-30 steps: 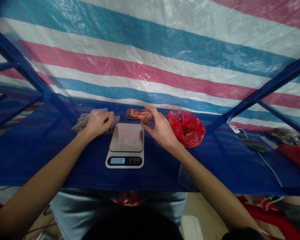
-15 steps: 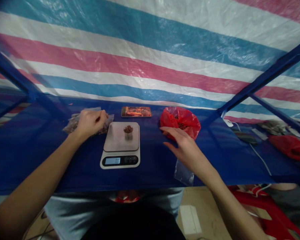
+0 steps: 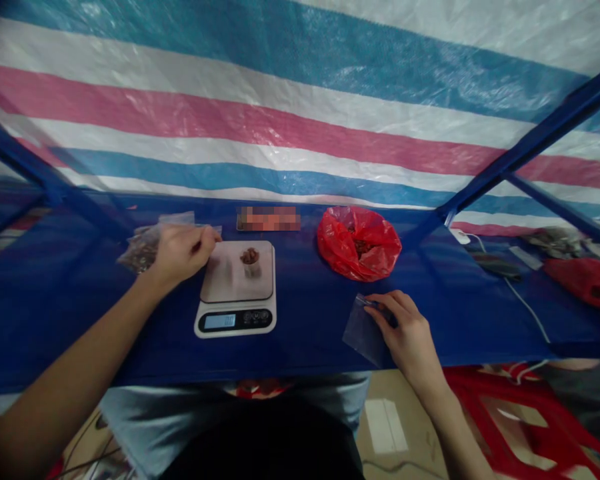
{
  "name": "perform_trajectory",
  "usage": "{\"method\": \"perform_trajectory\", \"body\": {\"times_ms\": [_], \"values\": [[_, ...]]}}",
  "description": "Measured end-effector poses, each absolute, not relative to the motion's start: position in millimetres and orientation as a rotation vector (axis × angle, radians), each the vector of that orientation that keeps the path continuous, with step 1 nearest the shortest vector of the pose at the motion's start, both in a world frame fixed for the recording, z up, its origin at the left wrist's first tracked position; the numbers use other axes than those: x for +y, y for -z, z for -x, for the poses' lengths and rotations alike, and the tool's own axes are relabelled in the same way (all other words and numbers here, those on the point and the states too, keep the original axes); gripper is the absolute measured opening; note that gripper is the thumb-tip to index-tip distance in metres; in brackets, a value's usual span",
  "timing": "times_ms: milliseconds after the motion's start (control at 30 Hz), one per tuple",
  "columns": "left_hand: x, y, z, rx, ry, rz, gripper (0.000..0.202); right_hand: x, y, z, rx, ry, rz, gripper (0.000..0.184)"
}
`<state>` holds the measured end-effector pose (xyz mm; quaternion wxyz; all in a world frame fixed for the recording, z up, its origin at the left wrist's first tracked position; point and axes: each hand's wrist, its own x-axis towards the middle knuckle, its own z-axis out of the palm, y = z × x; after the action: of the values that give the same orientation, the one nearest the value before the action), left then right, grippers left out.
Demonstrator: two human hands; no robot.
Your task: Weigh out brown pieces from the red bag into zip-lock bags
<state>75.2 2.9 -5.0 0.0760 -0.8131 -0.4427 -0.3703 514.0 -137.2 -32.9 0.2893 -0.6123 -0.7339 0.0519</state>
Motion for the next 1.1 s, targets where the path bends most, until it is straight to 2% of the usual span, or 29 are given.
{"method": "perform_trajectory", "body": {"times_ms": [100, 233, 400, 667, 867, 1100], "values": [[4.5, 4.8, -72.7, -1.378, 1.152, 2.439, 0.050, -132.8, 43.1, -510.0, -1.912, -0.084, 1.614, 0.023], [6.0, 5.8, -70.3, -1.405, 1.212, 2.455, 0.051, -128.5, 48.4, -519.4, -1.912, -0.036, 1.674, 0.033], [6.8, 9.6, -72.6, -1.388, 1.248, 2.465, 0.050, -125.6, 46.6, -521.3, -1.935, -0.012, 1.658, 0.031], [8.5, 12.2, -74.5, -1.363, 1.266, 2.461, 0.050, -105.2, 31.0, -493.8, -1.980, 0.019, 1.467, 0.019], [8.0, 10.3, -75.9, -1.334, 1.261, 2.451, 0.051, -65.0, 6.2, -433.1, -2.172, 0.063, 1.359, 0.011], [10.9, 9.2, -70.3, -1.355, 1.209, 2.427, 0.053, -41.2, -31.7, -344.8, -2.368, -0.294, 1.025, 0.021]]}}
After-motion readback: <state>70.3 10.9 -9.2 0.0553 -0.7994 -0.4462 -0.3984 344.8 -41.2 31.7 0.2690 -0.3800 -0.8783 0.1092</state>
